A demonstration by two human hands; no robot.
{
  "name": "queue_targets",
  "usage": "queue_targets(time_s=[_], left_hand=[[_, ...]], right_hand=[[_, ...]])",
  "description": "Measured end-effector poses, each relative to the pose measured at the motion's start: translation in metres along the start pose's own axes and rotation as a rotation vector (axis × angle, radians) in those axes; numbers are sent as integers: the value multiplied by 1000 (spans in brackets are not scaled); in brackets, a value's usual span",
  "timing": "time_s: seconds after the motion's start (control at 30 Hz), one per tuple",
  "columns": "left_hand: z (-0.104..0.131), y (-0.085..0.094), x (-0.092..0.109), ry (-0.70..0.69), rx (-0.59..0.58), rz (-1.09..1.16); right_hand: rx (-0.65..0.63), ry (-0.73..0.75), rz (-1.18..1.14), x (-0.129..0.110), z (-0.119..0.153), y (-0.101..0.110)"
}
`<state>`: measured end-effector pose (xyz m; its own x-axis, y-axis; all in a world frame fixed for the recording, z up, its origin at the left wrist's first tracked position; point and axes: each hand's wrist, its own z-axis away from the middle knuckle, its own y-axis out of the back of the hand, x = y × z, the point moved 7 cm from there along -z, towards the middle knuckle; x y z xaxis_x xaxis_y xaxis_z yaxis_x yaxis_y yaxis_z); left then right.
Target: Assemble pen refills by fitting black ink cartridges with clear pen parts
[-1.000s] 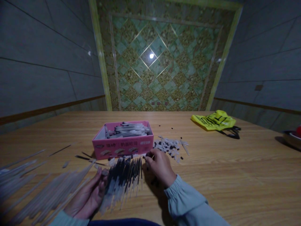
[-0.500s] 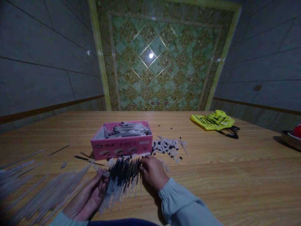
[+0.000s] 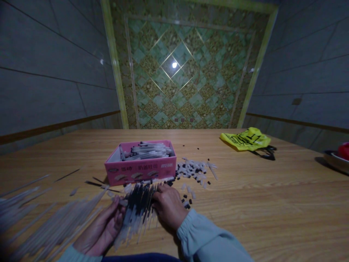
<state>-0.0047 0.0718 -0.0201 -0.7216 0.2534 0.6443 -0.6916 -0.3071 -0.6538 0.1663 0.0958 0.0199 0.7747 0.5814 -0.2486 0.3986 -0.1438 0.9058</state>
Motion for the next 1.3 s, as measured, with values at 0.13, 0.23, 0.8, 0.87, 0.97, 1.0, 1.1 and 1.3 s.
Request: queue_targets(time_s=[0.13,0.23,0.8,0.87,0.97,1.0,1.1,1.3], left_hand=[[1,-1,0,-7,8,-15],[1,-2,1,-18,-11,-30],[2,-4,3,-129,-58,-251],[1,-3,3,-126,-56,-258],[1,-1,4,-141,-44,-276],[1,-1,4,-146,-42,-285],[1,-1,3,-165,-42,-330],[2,-2,4,-226,-27,-398]], right_hand=[[104,-68,-221,2,1,3],[216,-228,-711,8,2,0],[83,-545,-1774,-20,12,-33],[102,-544,-1790,-21,12,-33],[97,-532,-1766,-24,12,-31],[99,-529,-1748,-24,12,-30],[126,-522,-1747,-26,12,-29],[182,-521,-1719,-24,14,-35]])
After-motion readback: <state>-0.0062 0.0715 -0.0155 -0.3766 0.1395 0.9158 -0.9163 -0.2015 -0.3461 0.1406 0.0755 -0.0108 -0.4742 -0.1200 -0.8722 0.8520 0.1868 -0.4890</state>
